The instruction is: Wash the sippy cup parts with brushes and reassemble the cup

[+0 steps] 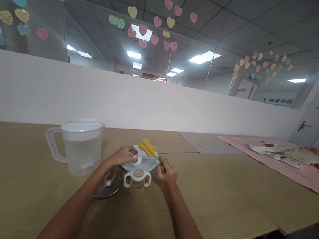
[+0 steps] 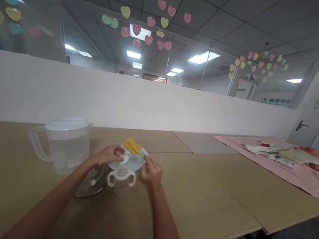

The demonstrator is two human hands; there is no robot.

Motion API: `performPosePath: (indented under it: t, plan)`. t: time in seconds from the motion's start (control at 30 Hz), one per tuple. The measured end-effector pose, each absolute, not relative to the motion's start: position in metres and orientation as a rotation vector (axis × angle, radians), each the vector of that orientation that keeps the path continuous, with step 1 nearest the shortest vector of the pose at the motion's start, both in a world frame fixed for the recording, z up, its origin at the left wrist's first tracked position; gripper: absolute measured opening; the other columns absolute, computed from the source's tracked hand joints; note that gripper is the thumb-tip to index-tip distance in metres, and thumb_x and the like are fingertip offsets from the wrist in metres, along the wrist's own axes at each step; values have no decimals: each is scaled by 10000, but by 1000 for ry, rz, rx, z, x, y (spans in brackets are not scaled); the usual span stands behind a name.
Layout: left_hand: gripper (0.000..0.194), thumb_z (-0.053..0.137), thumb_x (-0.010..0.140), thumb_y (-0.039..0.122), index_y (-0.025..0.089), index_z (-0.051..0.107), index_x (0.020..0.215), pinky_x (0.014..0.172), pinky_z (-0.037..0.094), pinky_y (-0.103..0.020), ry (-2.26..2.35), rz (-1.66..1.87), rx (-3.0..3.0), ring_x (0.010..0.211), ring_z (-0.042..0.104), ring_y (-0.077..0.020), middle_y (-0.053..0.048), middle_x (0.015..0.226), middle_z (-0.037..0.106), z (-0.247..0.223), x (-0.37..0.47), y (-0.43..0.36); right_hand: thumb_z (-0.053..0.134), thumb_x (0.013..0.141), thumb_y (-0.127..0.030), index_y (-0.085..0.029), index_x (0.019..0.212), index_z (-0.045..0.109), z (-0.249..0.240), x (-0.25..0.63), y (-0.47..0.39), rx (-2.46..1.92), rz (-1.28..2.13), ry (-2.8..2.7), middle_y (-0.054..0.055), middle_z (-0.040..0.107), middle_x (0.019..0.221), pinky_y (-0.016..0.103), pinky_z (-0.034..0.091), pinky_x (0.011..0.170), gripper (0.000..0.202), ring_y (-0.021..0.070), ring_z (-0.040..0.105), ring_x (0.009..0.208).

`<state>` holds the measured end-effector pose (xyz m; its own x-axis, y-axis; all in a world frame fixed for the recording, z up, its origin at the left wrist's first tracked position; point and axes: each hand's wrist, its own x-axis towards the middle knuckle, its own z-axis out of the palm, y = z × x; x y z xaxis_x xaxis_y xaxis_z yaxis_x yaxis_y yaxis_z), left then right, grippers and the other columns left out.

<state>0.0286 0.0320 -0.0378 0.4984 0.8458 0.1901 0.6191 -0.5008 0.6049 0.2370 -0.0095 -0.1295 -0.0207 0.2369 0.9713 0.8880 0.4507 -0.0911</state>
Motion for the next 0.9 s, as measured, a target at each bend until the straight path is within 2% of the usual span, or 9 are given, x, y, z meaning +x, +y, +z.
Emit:
performPosePath:
  t: [0.07, 0.17, 0.37, 0.57, 0.7, 0.9]
  plan:
    - [459, 591, 610, 325, 144, 498, 1021, 738, 478, -292, 1063, 791, 2194, 887, 595, -192, -80, 1008, 611, -26, 25, 24, 419, 735, -113, -152, 972, 639, -132, 235, -8, -1005, -736, -1584, 18, 562, 614, 178, 378, 506, 325, 75, 479, 502]
    - [493, 643, 576, 261, 154, 444, 1015, 760, 490, -319, 923, 949, 2072, 880, 588, -182, -74, 976, 590, -14, 28, 12, 420, 737, -107, -164, 992, 638, -134, 234, -7, -1018, -760, -1548, 3, 541, 589, 173, 364, 497, 340, 67, 452, 480]
    - [468, 644, 589, 198, 169, 425, 1001, 777, 498, -332, 824, 1036, 2062, 896, 583, -179, -69, 981, 571, -13, 41, 1, 420, 751, -110, -155, 1021, 633, -134, 238, -4, -1046, -744, -1480, -16, 488, 551, 166, 354, 493, 347, 56, 400, 443]
    - [394, 627, 624, 232, 165, 441, 964, 860, 472, -358, 752, 1179, 1996, 963, 576, -189, -77, 1024, 573, -11, 46, -1, 410, 741, -107, -160, 1001, 643, -134, 241, -2, -1076, -706, -1432, -17, 476, 546, 169, 334, 460, 353, 56, 381, 429]
    - [403, 599, 648, 281, 149, 455, 1001, 915, 434, -342, 737, 1288, 1978, 1065, 525, -205, -101, 1102, 559, -6, 43, 0, 409, 739, -103, -155, 1001, 635, -134, 240, -5, -1019, -705, -1520, -3, 525, 571, 172, 354, 479, 350, 63, 424, 456]
    - [440, 577, 683, 341, 149, 522, 1075, 861, 462, -357, 798, 1038, 2014, 1028, 554, -237, -97, 1131, 586, 2, 35, -9, 423, 730, -90, -150, 983, 632, -130, 237, -9, -943, -802, -1524, -1, 556, 582, 182, 351, 489, 333, 63, 447, 471]
